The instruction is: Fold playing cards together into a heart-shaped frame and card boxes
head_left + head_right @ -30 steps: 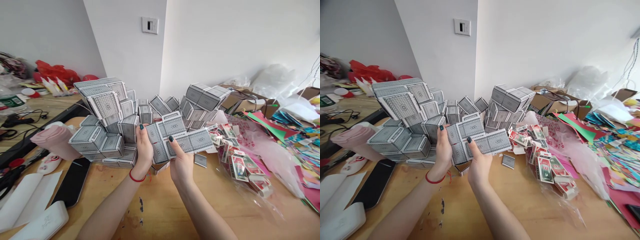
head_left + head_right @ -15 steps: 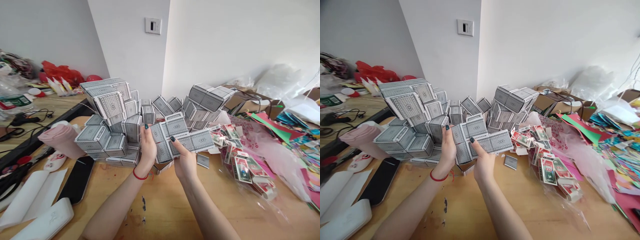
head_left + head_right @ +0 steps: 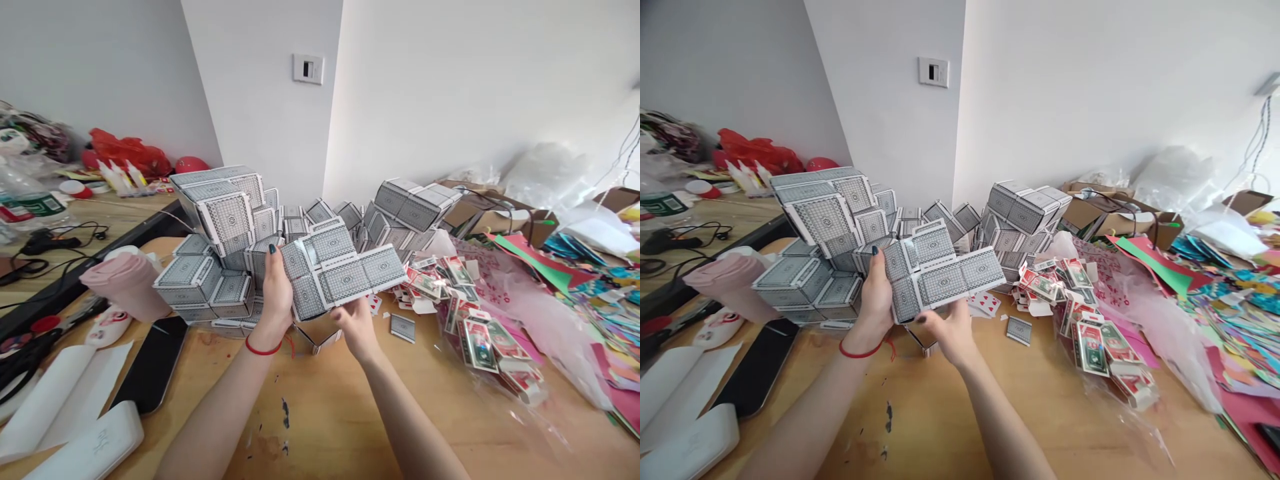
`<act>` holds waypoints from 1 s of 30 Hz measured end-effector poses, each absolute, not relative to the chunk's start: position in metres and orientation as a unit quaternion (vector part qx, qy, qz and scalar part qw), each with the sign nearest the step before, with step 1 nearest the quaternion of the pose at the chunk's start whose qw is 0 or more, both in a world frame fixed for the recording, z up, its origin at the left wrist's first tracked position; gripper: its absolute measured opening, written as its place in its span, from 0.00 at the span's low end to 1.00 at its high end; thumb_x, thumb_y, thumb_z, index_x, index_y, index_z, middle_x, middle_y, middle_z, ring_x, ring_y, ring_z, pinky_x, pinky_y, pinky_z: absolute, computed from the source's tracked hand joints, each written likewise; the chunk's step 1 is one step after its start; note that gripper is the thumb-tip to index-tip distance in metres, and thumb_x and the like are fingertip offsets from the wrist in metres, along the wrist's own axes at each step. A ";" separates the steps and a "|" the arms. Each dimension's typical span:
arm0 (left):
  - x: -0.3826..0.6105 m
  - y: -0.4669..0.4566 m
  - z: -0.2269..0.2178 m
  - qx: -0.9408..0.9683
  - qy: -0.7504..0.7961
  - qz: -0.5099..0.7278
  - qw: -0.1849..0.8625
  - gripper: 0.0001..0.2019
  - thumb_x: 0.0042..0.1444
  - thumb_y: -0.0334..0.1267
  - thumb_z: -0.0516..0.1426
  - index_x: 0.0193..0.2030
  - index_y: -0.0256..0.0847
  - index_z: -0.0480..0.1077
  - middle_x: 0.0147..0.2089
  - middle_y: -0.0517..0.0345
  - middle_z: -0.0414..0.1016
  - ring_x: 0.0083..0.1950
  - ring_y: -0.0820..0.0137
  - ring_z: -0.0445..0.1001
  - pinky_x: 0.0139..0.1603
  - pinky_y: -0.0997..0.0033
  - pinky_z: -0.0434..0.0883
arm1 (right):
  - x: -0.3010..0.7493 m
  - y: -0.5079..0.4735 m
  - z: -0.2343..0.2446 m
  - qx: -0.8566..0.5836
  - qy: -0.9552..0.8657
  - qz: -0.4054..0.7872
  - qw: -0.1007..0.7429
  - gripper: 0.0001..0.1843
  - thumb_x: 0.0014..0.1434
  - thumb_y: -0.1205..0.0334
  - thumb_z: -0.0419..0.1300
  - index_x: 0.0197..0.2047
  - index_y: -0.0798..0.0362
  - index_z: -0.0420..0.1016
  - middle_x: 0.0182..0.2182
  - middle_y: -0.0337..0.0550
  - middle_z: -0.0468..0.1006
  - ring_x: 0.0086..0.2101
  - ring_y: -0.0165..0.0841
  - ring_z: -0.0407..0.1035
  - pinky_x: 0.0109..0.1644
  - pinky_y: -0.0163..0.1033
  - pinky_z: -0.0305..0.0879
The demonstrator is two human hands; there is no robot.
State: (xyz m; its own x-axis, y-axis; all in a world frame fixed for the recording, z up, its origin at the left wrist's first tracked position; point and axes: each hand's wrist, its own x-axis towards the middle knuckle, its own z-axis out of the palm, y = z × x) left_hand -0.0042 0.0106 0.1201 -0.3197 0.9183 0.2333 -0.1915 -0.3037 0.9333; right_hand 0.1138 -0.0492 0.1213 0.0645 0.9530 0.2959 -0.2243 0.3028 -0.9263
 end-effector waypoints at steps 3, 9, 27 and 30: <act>-0.007 0.013 0.121 0.394 0.428 0.687 0.435 0.20 0.58 0.53 0.45 0.45 0.42 0.67 0.52 0.53 0.71 0.57 0.67 0.66 0.57 0.67 0.64 | 0.137 -0.045 0.119 -0.372 -0.628 0.447 0.518 0.51 0.23 0.57 0.73 0.54 0.55 0.65 0.53 0.51 0.68 0.56 0.47 0.56 0.58 0.48 0.54; -0.005 0.010 0.123 0.420 0.452 0.649 0.445 0.20 0.58 0.52 0.47 0.46 0.41 0.68 0.50 0.52 0.71 0.55 0.66 0.67 0.56 0.65 0.64 | 0.195 -0.042 0.109 -0.444 -0.703 0.409 0.375 0.43 0.21 0.61 0.73 0.47 0.52 0.73 0.53 0.50 0.69 0.55 0.49 0.59 0.58 0.51 0.53; 0.003 -0.005 0.139 0.600 0.355 0.479 0.533 0.17 0.59 0.50 0.44 0.44 0.44 0.66 0.30 0.59 0.66 0.31 0.71 0.65 0.32 0.73 0.65 | 0.210 -0.034 0.131 -0.414 -0.521 0.567 0.485 0.23 0.46 0.44 0.62 0.36 0.56 0.74 0.30 0.44 0.76 0.31 0.33 0.69 0.36 0.38 0.65; 0.002 -0.006 0.137 0.641 0.362 0.472 0.485 0.17 0.60 0.50 0.44 0.44 0.43 0.66 0.31 0.60 0.65 0.32 0.71 0.63 0.34 0.73 0.64 | 0.200 -0.037 0.137 -0.379 -0.535 0.583 0.480 0.26 0.37 0.51 0.70 0.38 0.56 0.72 0.30 0.42 0.76 0.32 0.33 0.69 0.37 0.37 0.66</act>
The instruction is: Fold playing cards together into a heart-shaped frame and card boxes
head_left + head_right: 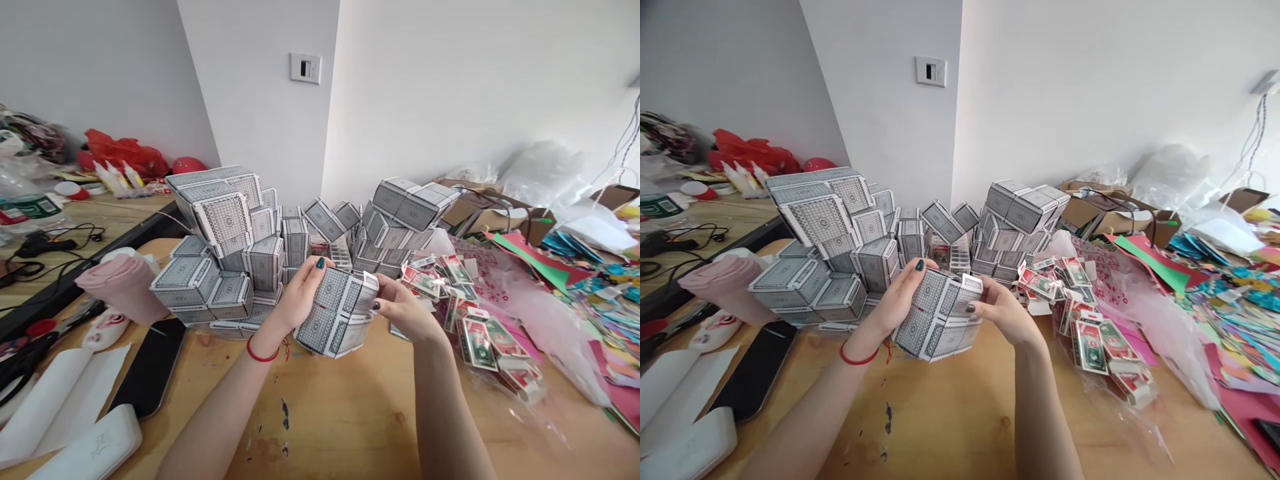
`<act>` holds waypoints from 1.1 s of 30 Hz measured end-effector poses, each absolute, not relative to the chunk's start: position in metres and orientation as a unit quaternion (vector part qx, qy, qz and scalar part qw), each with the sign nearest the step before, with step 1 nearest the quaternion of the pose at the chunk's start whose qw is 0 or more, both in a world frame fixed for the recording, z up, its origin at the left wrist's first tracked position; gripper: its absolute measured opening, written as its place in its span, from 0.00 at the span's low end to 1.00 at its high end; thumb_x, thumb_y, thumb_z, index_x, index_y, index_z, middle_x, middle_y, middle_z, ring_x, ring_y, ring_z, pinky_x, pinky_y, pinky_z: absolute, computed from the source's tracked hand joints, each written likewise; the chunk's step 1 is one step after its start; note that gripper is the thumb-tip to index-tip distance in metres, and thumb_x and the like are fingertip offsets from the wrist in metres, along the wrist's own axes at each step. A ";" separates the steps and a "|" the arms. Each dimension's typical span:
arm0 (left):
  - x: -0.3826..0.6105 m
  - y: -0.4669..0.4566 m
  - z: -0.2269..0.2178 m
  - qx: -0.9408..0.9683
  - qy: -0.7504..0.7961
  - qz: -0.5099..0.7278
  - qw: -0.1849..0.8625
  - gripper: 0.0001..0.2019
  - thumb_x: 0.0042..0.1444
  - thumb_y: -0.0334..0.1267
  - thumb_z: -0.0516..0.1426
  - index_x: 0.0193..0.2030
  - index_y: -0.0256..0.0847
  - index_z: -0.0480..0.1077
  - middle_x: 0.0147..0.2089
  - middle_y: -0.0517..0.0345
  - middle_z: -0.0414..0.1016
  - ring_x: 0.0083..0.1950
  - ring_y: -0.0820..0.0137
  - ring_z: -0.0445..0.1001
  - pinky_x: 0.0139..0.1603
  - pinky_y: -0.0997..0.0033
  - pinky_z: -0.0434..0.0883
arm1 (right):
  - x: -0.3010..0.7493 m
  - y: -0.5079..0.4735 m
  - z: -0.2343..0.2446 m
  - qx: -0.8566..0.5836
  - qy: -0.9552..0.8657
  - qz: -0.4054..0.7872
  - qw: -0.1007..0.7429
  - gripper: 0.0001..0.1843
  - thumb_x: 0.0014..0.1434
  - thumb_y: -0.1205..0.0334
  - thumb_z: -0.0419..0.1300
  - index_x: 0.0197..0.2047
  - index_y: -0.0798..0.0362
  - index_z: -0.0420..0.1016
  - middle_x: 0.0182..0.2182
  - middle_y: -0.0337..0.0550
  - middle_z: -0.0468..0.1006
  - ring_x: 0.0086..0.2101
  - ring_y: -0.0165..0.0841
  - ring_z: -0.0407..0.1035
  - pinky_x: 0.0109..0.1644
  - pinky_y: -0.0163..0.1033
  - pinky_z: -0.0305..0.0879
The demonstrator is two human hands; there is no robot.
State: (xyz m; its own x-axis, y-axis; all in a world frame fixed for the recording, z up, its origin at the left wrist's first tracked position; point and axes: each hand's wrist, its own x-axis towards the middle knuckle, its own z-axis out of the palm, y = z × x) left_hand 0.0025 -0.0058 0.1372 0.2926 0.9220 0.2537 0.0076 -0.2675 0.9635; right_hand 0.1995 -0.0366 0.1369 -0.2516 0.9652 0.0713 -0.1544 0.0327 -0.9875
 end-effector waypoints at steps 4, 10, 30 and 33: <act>0.001 -0.009 0.140 0.687 0.374 0.458 0.423 0.16 0.60 0.48 0.44 0.43 0.44 0.67 0.33 0.60 0.65 0.32 0.71 0.61 0.35 0.72 0.62 | 0.193 -0.040 0.142 -0.416 -0.514 0.558 0.502 0.20 0.36 0.59 0.71 0.32 0.54 0.70 0.23 0.34 0.72 0.24 0.27 0.64 0.26 0.30 0.61; -0.001 -0.013 0.147 0.721 0.371 0.435 0.392 0.15 0.61 0.47 0.43 0.43 0.44 0.66 0.31 0.59 0.64 0.31 0.70 0.61 0.34 0.72 0.61 | 0.191 -0.048 0.149 -0.470 -0.521 0.543 0.462 0.14 0.42 0.56 0.67 0.30 0.56 0.76 0.22 0.38 0.73 0.24 0.28 0.64 0.27 0.32 0.61; 0.009 -0.017 0.141 0.722 0.421 0.426 0.346 0.11 0.60 0.45 0.44 0.36 0.43 0.63 0.31 0.61 0.66 0.36 0.69 0.66 0.38 0.71 0.62 | 0.187 -0.054 0.154 -0.541 -0.556 0.438 0.455 0.08 0.44 0.59 0.64 0.24 0.55 0.72 0.18 0.36 0.67 0.21 0.28 0.59 0.25 0.33 0.54; 0.011 -0.017 0.138 0.720 0.431 0.426 0.338 0.11 0.60 0.44 0.45 0.36 0.43 0.63 0.29 0.61 0.65 0.36 0.68 0.66 0.38 0.71 0.62 | 0.186 -0.053 0.153 -0.539 -0.558 0.434 0.458 0.08 0.45 0.59 0.64 0.25 0.55 0.73 0.20 0.38 0.70 0.22 0.29 0.60 0.26 0.33 0.55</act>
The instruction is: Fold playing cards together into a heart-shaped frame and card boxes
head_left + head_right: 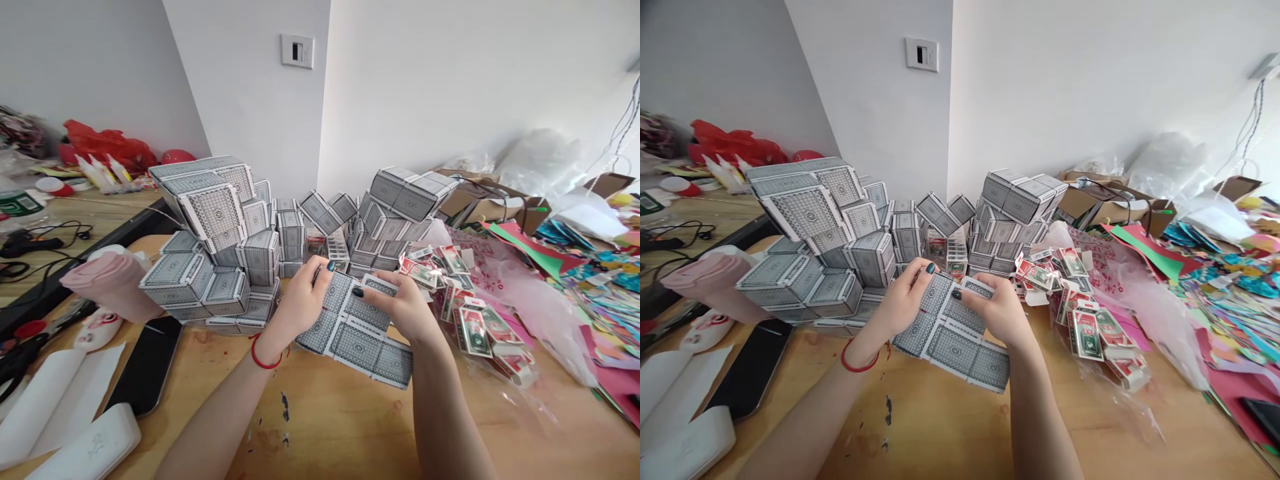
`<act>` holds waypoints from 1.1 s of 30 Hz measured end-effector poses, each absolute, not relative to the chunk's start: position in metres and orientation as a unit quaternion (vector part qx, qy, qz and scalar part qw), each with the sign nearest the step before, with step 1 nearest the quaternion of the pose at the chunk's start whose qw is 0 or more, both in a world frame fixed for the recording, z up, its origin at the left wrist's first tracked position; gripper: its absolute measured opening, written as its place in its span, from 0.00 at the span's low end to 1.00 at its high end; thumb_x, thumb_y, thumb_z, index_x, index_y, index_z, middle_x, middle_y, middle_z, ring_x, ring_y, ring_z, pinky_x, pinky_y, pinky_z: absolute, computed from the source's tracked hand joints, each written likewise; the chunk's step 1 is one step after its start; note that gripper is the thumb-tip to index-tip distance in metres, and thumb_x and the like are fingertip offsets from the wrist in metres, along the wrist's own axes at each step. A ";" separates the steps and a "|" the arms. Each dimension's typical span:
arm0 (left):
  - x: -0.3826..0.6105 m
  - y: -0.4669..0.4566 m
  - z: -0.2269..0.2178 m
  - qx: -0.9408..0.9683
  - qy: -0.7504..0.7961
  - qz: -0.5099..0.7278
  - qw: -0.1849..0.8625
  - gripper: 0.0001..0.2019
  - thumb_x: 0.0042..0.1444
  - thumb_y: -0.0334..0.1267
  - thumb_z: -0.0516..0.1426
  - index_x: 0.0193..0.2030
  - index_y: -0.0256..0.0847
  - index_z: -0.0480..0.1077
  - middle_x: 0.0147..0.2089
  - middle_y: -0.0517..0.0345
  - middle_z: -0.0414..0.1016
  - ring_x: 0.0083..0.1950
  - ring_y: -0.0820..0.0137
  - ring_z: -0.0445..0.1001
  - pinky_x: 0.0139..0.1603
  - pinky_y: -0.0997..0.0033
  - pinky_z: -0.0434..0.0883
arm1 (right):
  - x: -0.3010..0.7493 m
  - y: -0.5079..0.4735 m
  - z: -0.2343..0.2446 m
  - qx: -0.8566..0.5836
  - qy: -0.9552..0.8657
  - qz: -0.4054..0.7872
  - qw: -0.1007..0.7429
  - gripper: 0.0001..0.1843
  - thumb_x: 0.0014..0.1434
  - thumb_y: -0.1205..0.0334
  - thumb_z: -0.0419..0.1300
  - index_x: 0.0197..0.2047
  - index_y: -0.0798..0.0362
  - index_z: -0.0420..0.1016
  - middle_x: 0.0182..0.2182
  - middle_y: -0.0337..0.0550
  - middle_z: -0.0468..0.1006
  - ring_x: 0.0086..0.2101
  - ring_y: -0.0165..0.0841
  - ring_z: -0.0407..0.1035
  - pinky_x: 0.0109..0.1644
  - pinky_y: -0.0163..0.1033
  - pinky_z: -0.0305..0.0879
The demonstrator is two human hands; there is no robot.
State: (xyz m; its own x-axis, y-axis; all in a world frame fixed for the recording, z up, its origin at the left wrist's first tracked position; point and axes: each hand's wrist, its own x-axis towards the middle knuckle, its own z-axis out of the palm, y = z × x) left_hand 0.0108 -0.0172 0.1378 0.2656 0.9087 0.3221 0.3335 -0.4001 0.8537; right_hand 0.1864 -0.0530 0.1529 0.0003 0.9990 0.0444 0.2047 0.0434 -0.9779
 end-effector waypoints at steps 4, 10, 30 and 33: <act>0.015 -0.018 0.134 0.716 0.451 0.420 0.328 0.11 0.61 0.44 0.44 0.37 0.43 0.63 0.28 0.62 0.64 0.34 0.69 0.65 0.36 0.71 0.61 | 0.185 -0.052 0.151 -0.543 -0.558 0.426 0.460 0.10 0.45 0.57 0.64 0.27 0.56 0.74 0.23 0.40 0.74 0.24 0.31 0.64 0.28 0.35 0.59; 0.014 -0.017 0.138 0.712 0.452 0.402 0.356 0.13 0.61 0.46 0.43 0.37 0.42 0.63 0.28 0.63 0.61 0.31 0.72 0.62 0.34 0.73 0.60 | 0.187 -0.051 0.152 -0.547 -0.563 0.431 0.445 0.15 0.47 0.52 0.63 0.32 0.55 0.73 0.28 0.41 0.76 0.29 0.33 0.68 0.33 0.35 0.63; -0.009 0.000 0.141 0.662 0.455 0.481 0.350 0.15 0.60 0.49 0.44 0.40 0.42 0.65 0.30 0.61 0.61 0.30 0.73 0.58 0.31 0.74 0.58 | 0.202 -0.042 0.137 -0.314 -0.534 0.713 0.329 0.24 0.49 0.58 0.64 0.49 0.57 0.70 0.41 0.49 0.78 0.40 0.37 0.73 0.41 0.38 0.68; -0.010 -0.001 0.142 0.673 0.454 0.471 0.345 0.15 0.60 0.50 0.44 0.40 0.43 0.65 0.28 0.61 0.59 0.28 0.73 0.57 0.28 0.74 0.57 | 0.198 -0.043 0.137 -0.339 -0.538 0.701 0.322 0.22 0.49 0.59 0.64 0.48 0.57 0.71 0.41 0.48 0.78 0.41 0.37 0.73 0.41 0.39 0.68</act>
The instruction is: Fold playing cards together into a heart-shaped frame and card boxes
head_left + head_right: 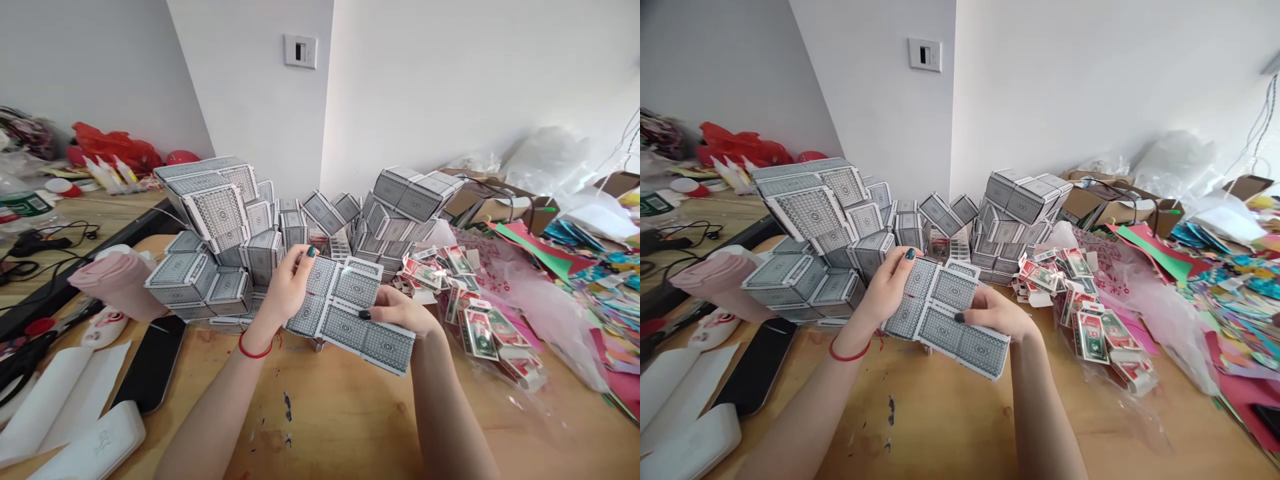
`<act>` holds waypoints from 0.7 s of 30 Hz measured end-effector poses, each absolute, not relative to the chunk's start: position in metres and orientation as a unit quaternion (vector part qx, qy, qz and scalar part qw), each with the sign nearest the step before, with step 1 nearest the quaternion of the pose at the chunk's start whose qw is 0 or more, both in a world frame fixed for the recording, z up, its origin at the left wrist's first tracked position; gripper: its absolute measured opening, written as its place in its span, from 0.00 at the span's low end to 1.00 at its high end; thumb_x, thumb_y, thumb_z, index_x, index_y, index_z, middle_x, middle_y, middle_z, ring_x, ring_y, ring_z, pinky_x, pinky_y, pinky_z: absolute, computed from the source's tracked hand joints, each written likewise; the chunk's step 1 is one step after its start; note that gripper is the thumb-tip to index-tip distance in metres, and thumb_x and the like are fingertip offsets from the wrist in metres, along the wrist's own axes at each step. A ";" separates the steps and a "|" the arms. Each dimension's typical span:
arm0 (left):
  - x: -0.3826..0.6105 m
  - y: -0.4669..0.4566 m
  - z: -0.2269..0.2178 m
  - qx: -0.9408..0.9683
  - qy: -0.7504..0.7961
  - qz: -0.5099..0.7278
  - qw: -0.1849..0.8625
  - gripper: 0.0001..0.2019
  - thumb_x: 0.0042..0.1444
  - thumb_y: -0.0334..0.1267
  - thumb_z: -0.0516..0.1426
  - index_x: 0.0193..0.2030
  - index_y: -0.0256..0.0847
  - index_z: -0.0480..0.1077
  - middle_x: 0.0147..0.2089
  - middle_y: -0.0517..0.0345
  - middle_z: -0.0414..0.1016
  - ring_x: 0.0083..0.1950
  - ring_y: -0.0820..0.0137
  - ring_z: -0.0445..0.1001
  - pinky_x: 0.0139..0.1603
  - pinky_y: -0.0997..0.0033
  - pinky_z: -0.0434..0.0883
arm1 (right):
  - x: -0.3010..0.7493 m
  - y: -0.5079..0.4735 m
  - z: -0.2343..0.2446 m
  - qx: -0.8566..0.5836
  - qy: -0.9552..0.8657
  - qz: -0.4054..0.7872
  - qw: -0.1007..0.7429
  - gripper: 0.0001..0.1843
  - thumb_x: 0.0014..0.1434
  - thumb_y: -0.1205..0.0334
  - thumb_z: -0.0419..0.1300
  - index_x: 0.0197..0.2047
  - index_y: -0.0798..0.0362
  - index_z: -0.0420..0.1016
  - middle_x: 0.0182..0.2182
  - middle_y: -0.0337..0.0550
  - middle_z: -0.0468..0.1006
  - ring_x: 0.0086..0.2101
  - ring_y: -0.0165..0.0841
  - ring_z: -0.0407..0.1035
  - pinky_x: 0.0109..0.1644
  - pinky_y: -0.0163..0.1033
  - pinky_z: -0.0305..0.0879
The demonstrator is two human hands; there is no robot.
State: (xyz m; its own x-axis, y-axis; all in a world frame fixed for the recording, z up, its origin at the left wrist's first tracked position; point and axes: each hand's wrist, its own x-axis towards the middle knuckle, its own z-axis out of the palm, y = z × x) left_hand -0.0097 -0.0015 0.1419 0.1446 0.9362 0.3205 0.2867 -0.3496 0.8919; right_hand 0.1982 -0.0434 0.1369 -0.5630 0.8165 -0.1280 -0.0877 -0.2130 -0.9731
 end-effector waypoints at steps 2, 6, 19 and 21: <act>-0.009 -0.002 0.143 0.677 0.454 0.455 0.359 0.16 0.60 0.51 0.44 0.40 0.44 0.65 0.26 0.62 0.57 0.26 0.73 0.55 0.26 0.74 0.55 | 0.196 -0.044 0.136 -0.368 -0.543 0.678 0.331 0.23 0.48 0.60 0.65 0.47 0.56 0.71 0.40 0.47 0.78 0.40 0.38 0.73 0.41 0.40 0.68; -0.009 -0.003 0.143 0.679 0.448 0.441 0.379 0.16 0.60 0.51 0.44 0.41 0.44 0.65 0.27 0.61 0.58 0.27 0.73 0.56 0.25 0.73 0.55 | 0.190 -0.048 0.136 -0.409 -0.565 0.622 0.355 0.25 0.47 0.60 0.66 0.49 0.53 0.68 0.42 0.45 0.77 0.41 0.38 0.72 0.43 0.43 0.69; -0.006 -0.006 0.142 0.661 0.443 0.427 0.429 0.18 0.60 0.52 0.43 0.42 0.44 0.66 0.26 0.62 0.57 0.28 0.73 0.57 0.28 0.73 0.57 | 0.175 -0.054 0.139 -0.415 -0.553 0.609 0.389 0.23 0.47 0.61 0.66 0.46 0.52 0.66 0.42 0.45 0.75 0.42 0.39 0.71 0.46 0.46 0.68; -0.005 -0.006 0.142 0.660 0.449 0.425 0.427 0.18 0.59 0.53 0.42 0.42 0.44 0.65 0.26 0.62 0.57 0.27 0.73 0.57 0.28 0.73 0.57 | 0.176 -0.054 0.139 -0.418 -0.550 0.610 0.387 0.23 0.47 0.61 0.66 0.46 0.52 0.66 0.42 0.45 0.75 0.42 0.39 0.71 0.46 0.46 0.67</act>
